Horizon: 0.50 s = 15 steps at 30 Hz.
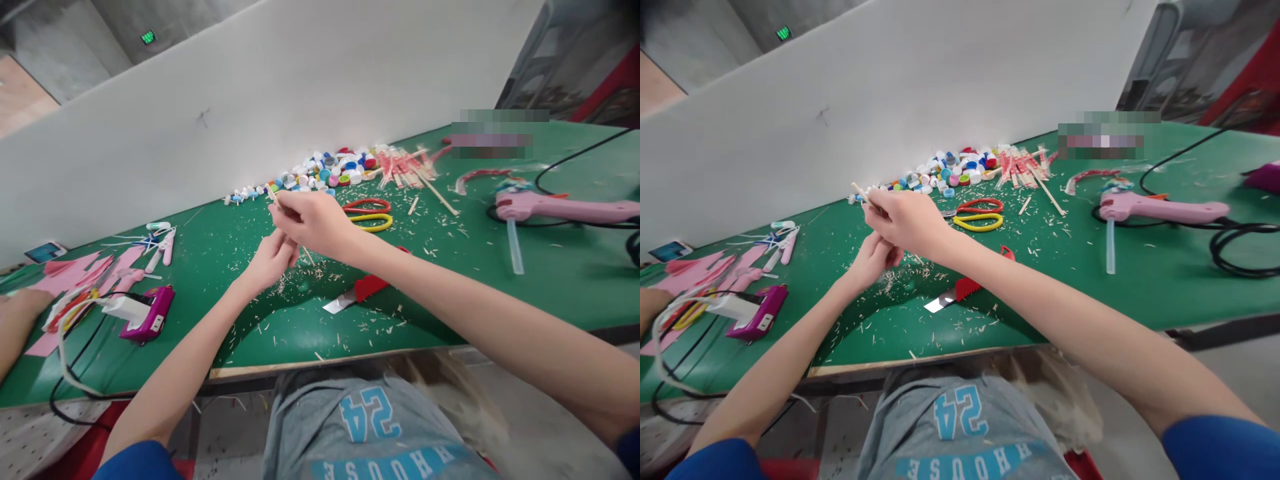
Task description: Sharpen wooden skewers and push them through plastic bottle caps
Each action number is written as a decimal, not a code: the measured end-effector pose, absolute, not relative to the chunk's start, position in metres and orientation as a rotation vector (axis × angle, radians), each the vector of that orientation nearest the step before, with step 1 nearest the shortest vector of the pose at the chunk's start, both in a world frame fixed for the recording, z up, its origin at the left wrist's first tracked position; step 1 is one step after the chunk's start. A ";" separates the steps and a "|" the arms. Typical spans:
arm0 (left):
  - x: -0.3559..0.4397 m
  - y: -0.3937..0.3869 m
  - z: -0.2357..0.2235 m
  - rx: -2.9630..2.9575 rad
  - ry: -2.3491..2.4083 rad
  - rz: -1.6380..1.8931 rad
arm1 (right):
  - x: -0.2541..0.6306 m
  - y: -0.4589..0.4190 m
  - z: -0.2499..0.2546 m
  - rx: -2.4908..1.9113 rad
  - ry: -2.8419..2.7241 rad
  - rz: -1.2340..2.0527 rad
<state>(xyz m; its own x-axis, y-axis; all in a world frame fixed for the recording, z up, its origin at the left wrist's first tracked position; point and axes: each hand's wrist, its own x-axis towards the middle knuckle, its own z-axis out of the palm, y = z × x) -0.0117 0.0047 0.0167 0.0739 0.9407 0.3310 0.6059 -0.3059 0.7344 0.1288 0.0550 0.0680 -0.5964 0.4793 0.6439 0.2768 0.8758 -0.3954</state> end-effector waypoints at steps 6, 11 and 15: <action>-0.009 0.010 0.012 1.995 1.556 1.111 | 0.126 0.058 0.056 -0.619 -2.227 0.361; -0.002 0.015 0.005 1.973 1.441 1.202 | 0.122 0.070 0.052 -0.482 -2.354 0.600; -0.001 0.024 0.002 1.972 1.425 1.217 | 0.121 0.081 0.050 -0.391 -2.362 0.838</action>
